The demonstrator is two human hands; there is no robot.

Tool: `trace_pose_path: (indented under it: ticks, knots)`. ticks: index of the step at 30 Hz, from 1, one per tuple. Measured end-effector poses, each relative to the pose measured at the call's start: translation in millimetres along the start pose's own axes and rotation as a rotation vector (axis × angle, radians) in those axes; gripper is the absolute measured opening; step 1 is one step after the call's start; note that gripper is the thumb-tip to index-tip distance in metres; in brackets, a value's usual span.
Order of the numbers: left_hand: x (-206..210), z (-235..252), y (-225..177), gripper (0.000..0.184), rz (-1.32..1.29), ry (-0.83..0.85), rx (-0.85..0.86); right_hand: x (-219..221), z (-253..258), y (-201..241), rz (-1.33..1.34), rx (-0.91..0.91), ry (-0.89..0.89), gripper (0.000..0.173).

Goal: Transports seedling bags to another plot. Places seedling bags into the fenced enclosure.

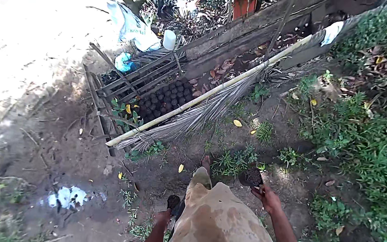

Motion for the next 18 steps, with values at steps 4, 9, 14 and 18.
trace_pose_path:
  ticks: [4, 9, 14, 18]
  knots:
    - [27, 13, -48, 0.050, -0.060, 0.049, 0.010, 31, 38, 49, -0.060, 0.015, 0.015, 0.022]
    - [56, 60, -134, 0.053, -0.013, 0.043, 0.008, 86, 88, 126, -0.183, 0.006, 0.023, 0.024]
    - [38, 78, -275, 0.053, -0.022, 0.014, -0.002, 160, 143, 204, -0.269, -0.003, 0.005, 0.024]
    - [8, 86, -389, 0.052, 0.009, 0.005, 0.123, 229, 185, 274, -0.393, -0.028, 0.030, 0.022]
Point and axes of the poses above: each hand's wrist, its own z-axis towards the middle knuckle, its own x-axis out of the palm, y = z × x, the point moved 4 cm from there along z, towards the middle knuckle, and after that the axes turned 1 degree about z, right-handed, at the moved point
